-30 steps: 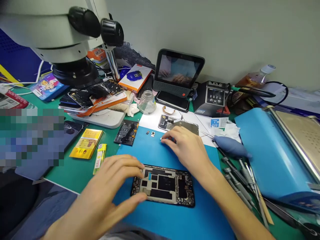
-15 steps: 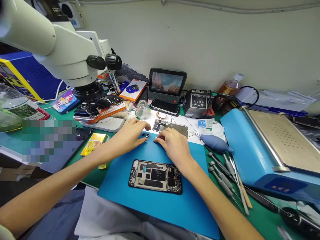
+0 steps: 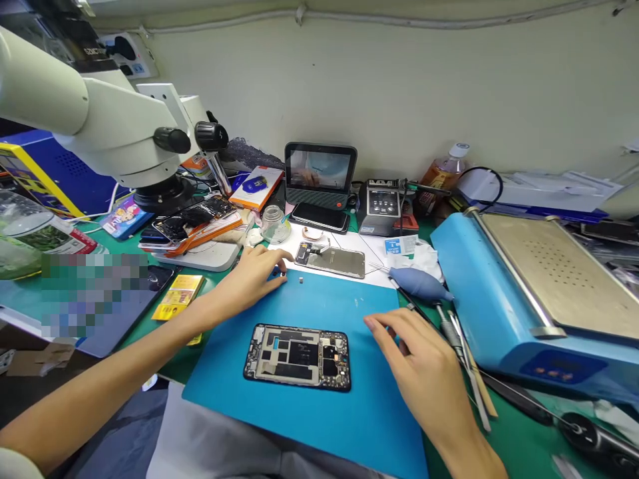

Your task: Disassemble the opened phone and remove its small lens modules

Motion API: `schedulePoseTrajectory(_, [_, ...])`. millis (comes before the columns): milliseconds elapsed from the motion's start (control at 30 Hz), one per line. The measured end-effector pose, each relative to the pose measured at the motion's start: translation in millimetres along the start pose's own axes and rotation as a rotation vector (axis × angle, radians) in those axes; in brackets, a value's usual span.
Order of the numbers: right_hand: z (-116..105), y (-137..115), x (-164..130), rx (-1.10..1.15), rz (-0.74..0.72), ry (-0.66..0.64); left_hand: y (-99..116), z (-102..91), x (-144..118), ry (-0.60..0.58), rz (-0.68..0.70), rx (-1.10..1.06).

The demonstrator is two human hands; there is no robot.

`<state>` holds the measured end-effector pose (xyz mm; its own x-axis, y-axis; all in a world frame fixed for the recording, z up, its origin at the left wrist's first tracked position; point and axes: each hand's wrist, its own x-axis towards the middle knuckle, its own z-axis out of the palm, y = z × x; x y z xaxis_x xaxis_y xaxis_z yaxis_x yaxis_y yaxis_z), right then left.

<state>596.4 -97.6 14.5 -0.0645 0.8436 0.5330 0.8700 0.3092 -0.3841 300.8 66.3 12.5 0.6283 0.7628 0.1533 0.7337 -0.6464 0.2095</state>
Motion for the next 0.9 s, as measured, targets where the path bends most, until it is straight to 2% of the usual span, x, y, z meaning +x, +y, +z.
schedulePoseTrajectory(100, [5.4,3.4,-18.1,0.003,-0.022,0.045,6.3,-2.5,5.5,0.015,0.005,-0.034])
schedulePoseTrajectory(200, [12.1,8.5,-27.3,-0.035,-0.077,0.042,21.4,-2.4,14.4,0.025,0.043,-0.059])
schedulePoseTrajectory(400, [14.7,12.9,-32.1,-0.108,-0.141,-0.005,46.2,11.5,24.3,-0.005,0.106,-0.051])
schedulePoseTrajectory(567, [12.4,13.2,-33.9,-0.145,-0.159,-0.017,43.6,19.3,22.6,-0.010,0.078,-0.016])
schedulePoseTrajectory(900, [12.5,15.9,-32.4,-0.171,-0.216,-0.034,41.7,14.3,19.3,-0.030,0.062,-0.005])
